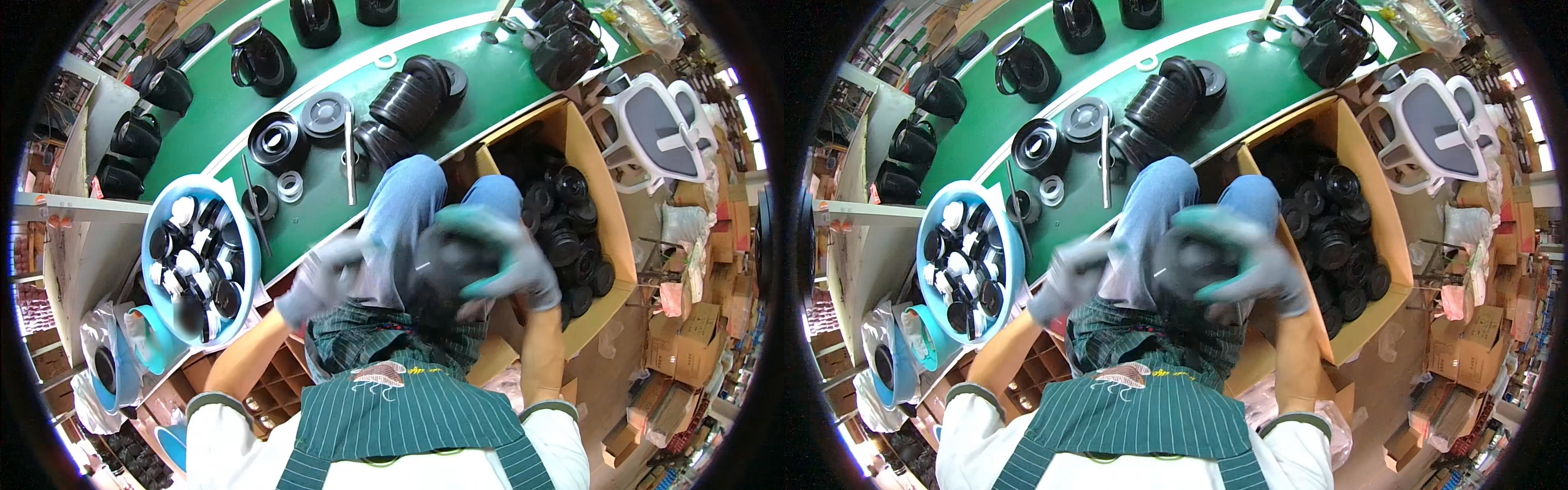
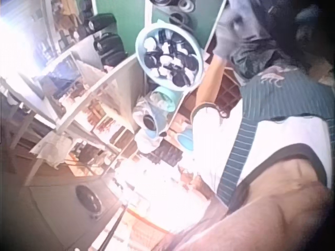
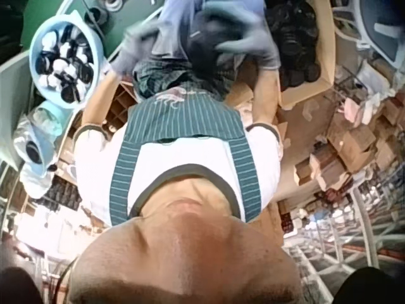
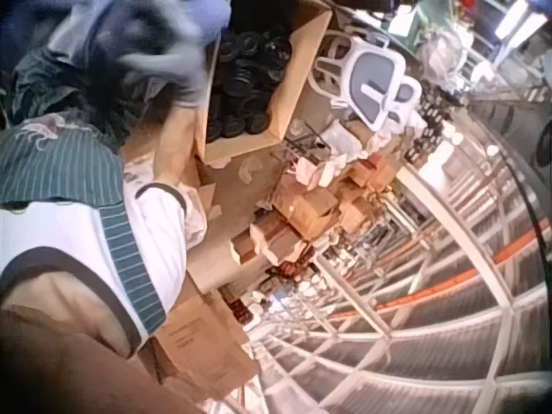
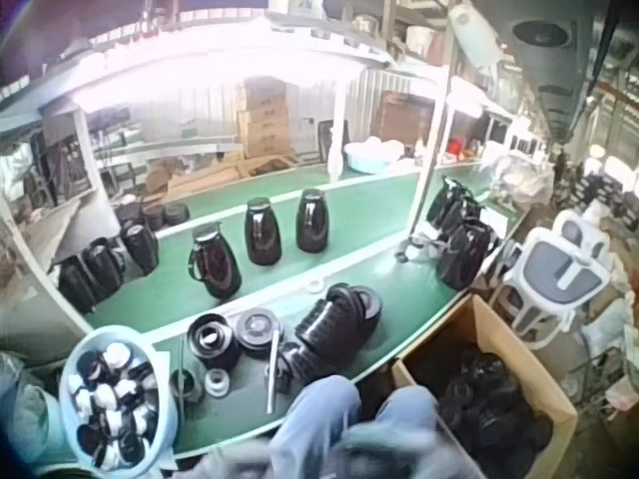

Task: The person assembles black electric kettles by inserting a white filter into the base, screwing on the lid, and placing the assembled unit on a green table. The person handles the kettle body, lid, and filter one at a time.

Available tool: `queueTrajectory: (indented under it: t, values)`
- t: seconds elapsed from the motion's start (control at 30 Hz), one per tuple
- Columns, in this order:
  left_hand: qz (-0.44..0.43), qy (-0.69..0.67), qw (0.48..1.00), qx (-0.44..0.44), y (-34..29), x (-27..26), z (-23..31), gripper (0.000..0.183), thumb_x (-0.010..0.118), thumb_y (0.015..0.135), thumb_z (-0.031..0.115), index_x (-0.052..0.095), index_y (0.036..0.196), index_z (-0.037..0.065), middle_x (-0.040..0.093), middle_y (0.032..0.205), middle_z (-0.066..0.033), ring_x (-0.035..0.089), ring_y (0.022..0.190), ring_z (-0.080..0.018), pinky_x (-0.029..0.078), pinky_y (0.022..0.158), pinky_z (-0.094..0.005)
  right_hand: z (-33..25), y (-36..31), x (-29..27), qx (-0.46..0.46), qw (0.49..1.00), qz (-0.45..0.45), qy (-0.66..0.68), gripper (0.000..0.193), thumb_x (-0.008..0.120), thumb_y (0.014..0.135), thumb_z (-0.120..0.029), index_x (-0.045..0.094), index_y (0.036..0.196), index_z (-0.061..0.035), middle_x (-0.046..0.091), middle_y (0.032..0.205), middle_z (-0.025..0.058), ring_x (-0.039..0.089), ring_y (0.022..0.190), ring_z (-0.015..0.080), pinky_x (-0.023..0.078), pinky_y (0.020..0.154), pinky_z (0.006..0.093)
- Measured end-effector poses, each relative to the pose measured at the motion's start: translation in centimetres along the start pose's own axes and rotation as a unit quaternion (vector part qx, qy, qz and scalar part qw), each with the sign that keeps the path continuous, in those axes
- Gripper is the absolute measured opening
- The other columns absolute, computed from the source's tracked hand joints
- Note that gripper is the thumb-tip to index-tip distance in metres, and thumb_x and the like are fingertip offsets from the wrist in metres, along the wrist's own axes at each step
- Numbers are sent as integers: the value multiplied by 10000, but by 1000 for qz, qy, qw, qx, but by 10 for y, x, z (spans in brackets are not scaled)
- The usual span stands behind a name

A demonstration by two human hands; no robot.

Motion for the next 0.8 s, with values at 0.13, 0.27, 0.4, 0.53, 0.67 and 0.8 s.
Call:
queueTrajectory:
  t: [0.13,0.27,0.4,0.53,0.67,0.8]
  values:
    - [223,208,918,-255,32,-39,-128,772,779,877,363,471,1497,21,605,1366,-243,652,1191,-375,522,1008,-466,24,25,70,-111,992,-9,-67,988,942,636,-364,542,1459,8,566,1446,201,544,1360,352,406,1159,438]
    - [224,177,897,-338,81,-16,-176,1044,800,827,441,245,1595,3,487,1449,-299,589,1252,-458,506,1028,-513,43,22,59,-39,996,40,74,1077,745,801,-648,396,1559,33,471,1551,204,497,1408,337,389,1179,432]
    - [265,228,908,-232,60,-50,-172,675,705,903,189,437,1490,-8,685,1189,-300,682,1096,-437,531,951,-487,70,16,60,27,951,147,269,1163,326,907,-889,203,1642,3,416,1600,202,507,1398,312,389,1188,451]
    - [276,-38,914,-294,13,-86,-94,518,586,1007,139,514,1502,6,734,1210,-152,710,979,-164,569,865,-337,97,13,63,40,925,198,321,1220,222,861,-947,149,1659,-27,414,1596,224,553,1358,341,426,1166,472]
    - [118,-4,987,-106,33,-85,17,547,629,938,33,546,1478,8,679,1338,-191,693,1162,-261,537,1013,-370,82,21,50,-3,898,190,397,1141,214,916,-890,113,1660,-31,396,1605,235,523,1403,322,429,1180,430]
    - [-67,127,990,9,51,-18,76,520,699,886,70,602,1396,37,700,1208,-197,726,1038,-361,587,906,-407,81,22,45,17,864,230,447,1185,240,891,-919,197,1636,1,566,1441,290,642,1264,366,494,1116,462]
Point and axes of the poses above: each hand's wrist, its own y-axis towards the middle knuckle, its own x-axis out of the palm, z = x × y, the point moved 8 cm from there along y, towards the middle knuckle
